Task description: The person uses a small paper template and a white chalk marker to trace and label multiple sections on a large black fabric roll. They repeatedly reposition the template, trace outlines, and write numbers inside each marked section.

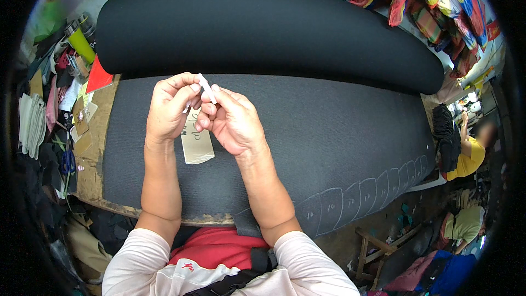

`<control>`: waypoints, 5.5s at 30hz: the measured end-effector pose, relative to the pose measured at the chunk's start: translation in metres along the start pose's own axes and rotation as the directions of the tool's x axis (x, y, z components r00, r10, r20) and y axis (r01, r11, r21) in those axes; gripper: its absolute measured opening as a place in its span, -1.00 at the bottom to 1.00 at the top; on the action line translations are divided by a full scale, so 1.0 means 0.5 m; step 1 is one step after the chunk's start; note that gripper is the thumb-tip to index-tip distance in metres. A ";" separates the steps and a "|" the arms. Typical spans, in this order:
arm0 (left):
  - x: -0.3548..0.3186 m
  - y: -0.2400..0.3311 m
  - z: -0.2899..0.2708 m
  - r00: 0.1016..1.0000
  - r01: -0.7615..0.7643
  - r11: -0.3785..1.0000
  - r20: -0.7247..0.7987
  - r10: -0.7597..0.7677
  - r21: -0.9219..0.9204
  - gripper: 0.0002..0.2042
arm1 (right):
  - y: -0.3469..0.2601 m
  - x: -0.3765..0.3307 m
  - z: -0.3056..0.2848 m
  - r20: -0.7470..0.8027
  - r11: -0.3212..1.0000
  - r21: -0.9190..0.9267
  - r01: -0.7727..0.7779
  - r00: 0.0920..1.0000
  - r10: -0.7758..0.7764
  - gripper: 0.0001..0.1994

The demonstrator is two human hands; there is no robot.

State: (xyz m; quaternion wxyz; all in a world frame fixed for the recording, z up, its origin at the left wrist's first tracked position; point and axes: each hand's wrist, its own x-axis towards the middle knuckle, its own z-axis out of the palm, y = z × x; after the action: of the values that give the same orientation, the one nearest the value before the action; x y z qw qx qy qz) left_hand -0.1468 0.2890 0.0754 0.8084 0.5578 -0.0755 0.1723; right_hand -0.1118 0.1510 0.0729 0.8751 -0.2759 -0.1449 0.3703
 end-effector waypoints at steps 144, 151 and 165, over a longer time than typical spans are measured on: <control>-0.003 -0.007 0.033 0.988 -0.046 0.989 -0.154 0.024 -0.144 -0.84 | 0.003 0.014 -0.017 0.065 0.820 -0.439 0.368 0.923 -0.380 -0.83; -0.004 -0.017 0.033 0.973 -0.118 0.992 -0.209 0.104 -0.055 -0.87 | 0.020 0.017 -0.002 0.055 0.415 -0.802 0.431 0.744 -0.666 -0.82; -0.008 -0.007 0.031 0.979 -0.103 0.988 -0.165 0.121 0.112 -0.88 | 0.021 0.008 0.004 0.023 0.672 -0.606 0.425 0.854 -0.519 -0.85</control>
State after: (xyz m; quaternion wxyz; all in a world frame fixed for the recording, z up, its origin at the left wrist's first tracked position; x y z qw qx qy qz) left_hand -0.1483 0.2725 0.0766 0.7711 0.5766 -0.0282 0.2686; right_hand -0.1160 0.1606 0.0688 0.8185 -0.5141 -0.2524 0.0449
